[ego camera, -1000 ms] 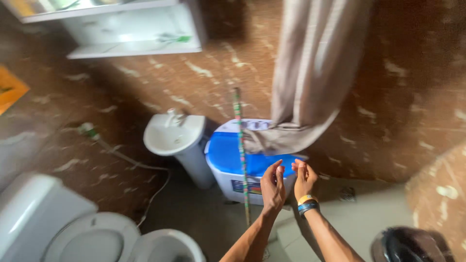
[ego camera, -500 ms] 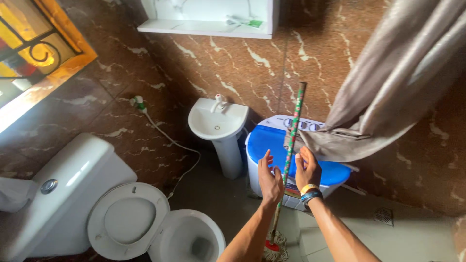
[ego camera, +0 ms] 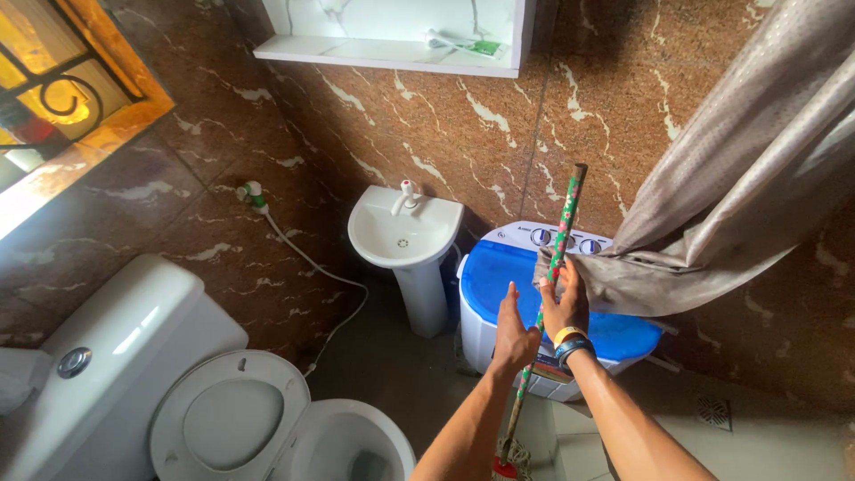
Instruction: The person assembles a mop handle, fills a bucket with water using a shower faucet, attaches the mop head to the pole, and stores the mop in the corner.
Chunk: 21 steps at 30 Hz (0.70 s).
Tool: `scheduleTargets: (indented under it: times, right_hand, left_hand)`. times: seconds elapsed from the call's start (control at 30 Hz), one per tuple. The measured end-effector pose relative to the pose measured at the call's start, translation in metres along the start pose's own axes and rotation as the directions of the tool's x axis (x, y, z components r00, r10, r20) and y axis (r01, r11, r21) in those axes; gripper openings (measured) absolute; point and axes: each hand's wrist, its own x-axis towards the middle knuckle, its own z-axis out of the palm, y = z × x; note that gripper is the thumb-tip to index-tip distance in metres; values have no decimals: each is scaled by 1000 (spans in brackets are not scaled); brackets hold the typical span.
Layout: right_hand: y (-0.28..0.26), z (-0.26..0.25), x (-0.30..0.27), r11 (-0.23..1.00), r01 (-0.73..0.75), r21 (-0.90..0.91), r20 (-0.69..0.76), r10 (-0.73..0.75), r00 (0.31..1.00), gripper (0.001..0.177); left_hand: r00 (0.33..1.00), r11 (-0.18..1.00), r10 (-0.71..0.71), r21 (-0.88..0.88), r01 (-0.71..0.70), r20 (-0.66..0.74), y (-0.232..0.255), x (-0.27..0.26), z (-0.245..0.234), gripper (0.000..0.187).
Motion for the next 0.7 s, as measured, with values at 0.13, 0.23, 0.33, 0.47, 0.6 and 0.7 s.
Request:
scheduleTargets:
  times: [0.13,0.23,0.33,0.47,0.6,0.7]
  right_hand:
    - [11,12,3,999,16,50,3,-16,1000,72]
    - [21,25,11,1000,-26,10,0,26,1000,71]
    - [29,35,24,998,32,-57,-44,-35,998,71]
    - [38,46,40,983,-185,15,67,184,981,54]
    - [53,54,26,988,-154,24,87,151,985,35]
    - [48,55,11,991,-121,59,63,117,991,33]
  left_hand:
    - [998,999,-33,-10,33,50,-13,10,5,99]
    - [995,997,-71,2,71,68,-20,13,10,97]
    - [996,998,-69,8,68,58,-28,20,12,95]
    - [996,998,-70,11,69,60,-48,22,20,95]
    - [998,999,-46,2,46,53,-70,16,26,96]
    - [995,996,-92,21,91,28,-68,10,32,95]
